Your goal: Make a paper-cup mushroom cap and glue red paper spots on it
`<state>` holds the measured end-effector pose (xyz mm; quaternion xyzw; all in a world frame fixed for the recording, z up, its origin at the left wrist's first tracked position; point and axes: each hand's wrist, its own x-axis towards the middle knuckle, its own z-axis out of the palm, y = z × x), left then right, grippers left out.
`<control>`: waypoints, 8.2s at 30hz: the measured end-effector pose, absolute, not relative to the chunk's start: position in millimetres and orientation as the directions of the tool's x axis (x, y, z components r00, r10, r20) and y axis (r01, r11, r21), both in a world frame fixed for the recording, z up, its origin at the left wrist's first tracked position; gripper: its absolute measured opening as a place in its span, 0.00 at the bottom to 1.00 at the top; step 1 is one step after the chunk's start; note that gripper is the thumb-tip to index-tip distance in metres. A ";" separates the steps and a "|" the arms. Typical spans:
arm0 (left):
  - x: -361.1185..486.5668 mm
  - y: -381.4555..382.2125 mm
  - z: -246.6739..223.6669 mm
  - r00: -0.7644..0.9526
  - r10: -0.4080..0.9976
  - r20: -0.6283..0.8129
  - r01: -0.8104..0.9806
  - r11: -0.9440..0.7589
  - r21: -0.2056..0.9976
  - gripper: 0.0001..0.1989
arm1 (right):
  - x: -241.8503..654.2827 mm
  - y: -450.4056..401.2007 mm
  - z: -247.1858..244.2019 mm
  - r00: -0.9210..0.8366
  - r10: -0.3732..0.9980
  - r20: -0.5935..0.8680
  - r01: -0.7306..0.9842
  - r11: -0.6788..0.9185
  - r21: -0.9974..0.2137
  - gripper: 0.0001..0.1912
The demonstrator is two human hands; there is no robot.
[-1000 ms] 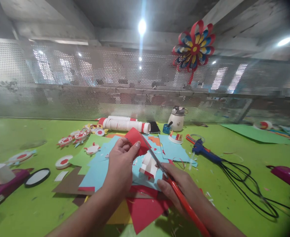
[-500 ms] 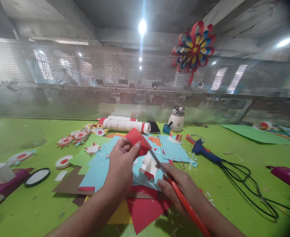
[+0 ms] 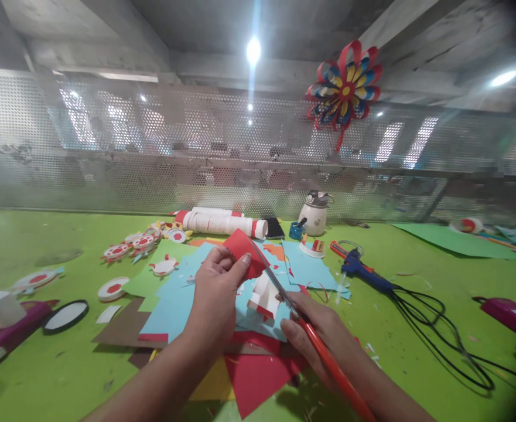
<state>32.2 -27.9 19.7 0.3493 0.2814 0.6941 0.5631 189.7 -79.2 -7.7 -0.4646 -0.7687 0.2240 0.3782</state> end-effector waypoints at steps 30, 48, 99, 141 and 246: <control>30.0 -24.5 16.0 -0.120 0.978 0.172 -0.549 -0.210 0.809 0.12 | 189.4 -79.5 -6.9 -0.296 0.884 0.363 0.510 0.467 -0.722 0.20; 30.2 -22.3 15.1 -0.105 0.981 0.161 -0.575 -0.192 0.795 0.13 | 188.1 -82.2 -7.9 -0.246 0.906 0.343 0.547 0.422 -0.723 0.22; 27.1 -22.2 16.7 -0.085 0.991 0.106 -0.594 -0.135 0.793 0.08 | 186.4 -83.8 -9.5 -0.232 0.902 0.365 0.565 0.431 -0.704 0.21; 31.6 -23.5 4.0 0.021 0.983 0.181 -0.515 -0.145 0.845 0.07 | 187.0 -82.9 -5.8 -0.220 0.910 0.351 0.563 0.412 -0.717 0.21; -2.5 52.4 -41.5 -0.020 0.976 0.215 0.262 -0.202 0.944 0.07 | 246.5 -12.2 -6.2 0.156 0.878 0.453 0.685 0.234 -0.690 0.19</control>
